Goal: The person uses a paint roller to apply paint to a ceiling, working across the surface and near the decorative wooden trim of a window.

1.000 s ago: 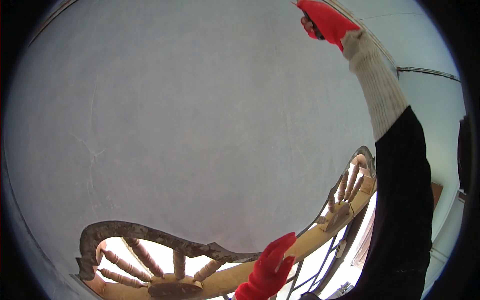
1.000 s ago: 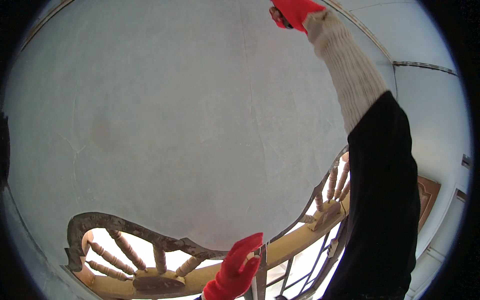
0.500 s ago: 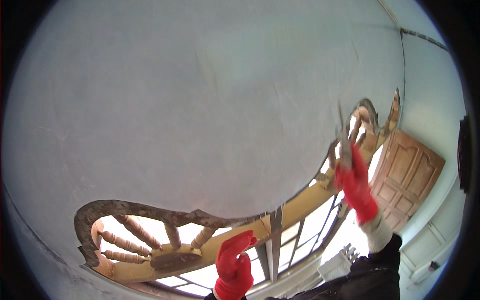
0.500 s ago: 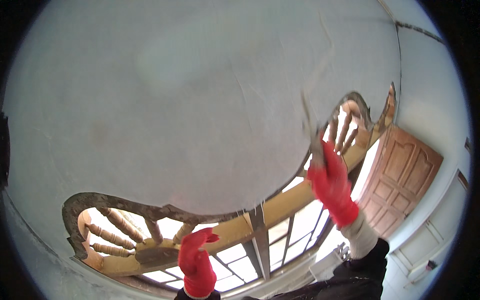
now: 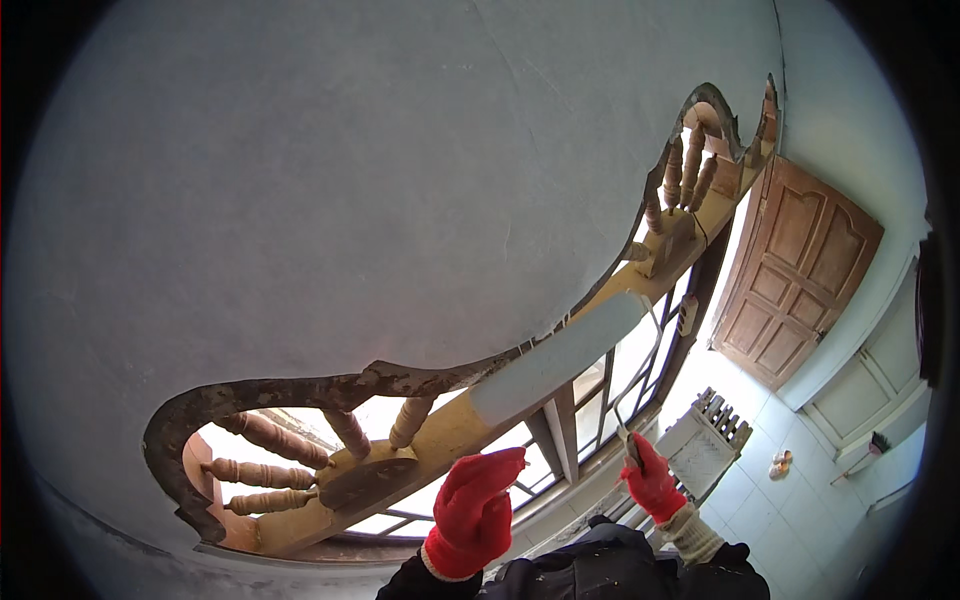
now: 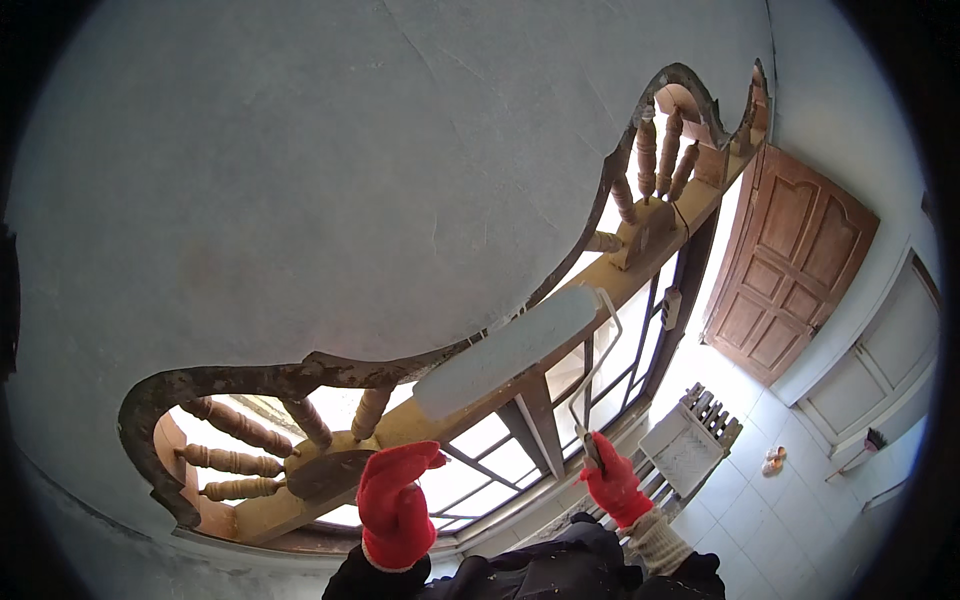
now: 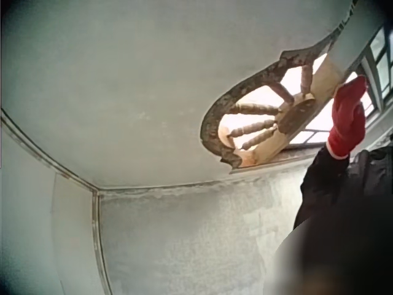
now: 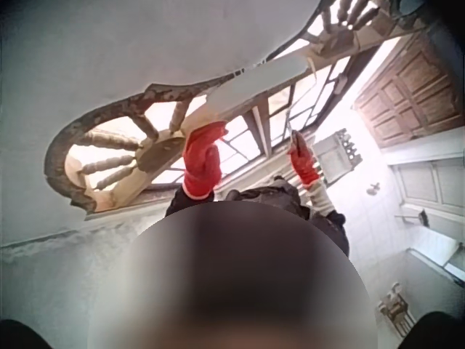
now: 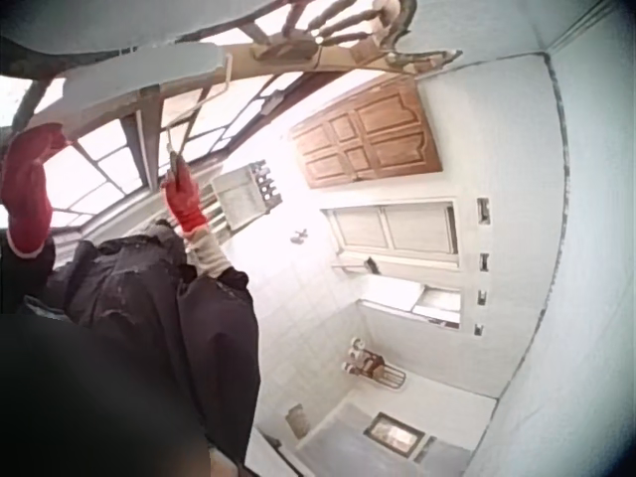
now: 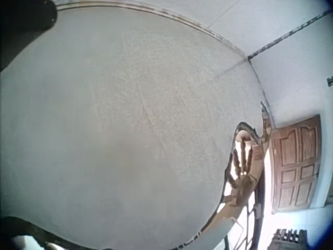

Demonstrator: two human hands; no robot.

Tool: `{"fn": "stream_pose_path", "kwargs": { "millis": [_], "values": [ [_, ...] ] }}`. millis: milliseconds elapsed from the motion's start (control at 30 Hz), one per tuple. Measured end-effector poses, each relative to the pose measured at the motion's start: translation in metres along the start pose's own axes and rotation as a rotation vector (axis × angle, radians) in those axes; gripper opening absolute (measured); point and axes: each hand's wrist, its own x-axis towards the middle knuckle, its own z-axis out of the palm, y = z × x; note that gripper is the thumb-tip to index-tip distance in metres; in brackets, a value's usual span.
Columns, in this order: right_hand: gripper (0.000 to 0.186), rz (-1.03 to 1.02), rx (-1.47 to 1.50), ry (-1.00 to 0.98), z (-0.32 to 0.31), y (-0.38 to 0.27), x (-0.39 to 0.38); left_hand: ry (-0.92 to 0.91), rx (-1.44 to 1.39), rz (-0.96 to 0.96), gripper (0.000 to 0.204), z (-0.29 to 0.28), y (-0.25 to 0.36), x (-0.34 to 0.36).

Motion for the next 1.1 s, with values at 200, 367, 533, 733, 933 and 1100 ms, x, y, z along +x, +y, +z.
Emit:
{"fn": "stream_pose_path", "kwargs": {
  "millis": [200,367,533,733,933,1100],
  "values": [
    [0.044,-0.025,0.042,0.027,0.014,-0.001,0.029,-0.002,-0.009,0.035,0.034,-0.009,-0.006,0.004],
    [0.041,-0.018,0.032,0.027,0.005,-0.028,0.047,0.004,-0.033,0.01,0.034,-0.008,-0.006,0.011],
    [0.043,-0.061,-0.002,0.028,-0.002,-0.105,0.088,-0.029,-0.079,0.012,0.023,-0.006,0.0,0.017],
    [0.045,-0.443,-0.126,0.106,-0.037,-0.219,0.197,-0.013,-0.242,-0.068,0.026,-0.001,-0.001,0.029],
    [0.027,-0.458,-0.024,0.115,-0.066,-0.438,0.277,0.024,-0.197,0.084,0.027,-0.01,0.007,0.046],
    [0.032,-0.569,-0.015,0.06,-0.087,-0.536,0.339,0.076,-0.16,0.101,0.024,-0.031,0.005,0.043]
  ]
}}
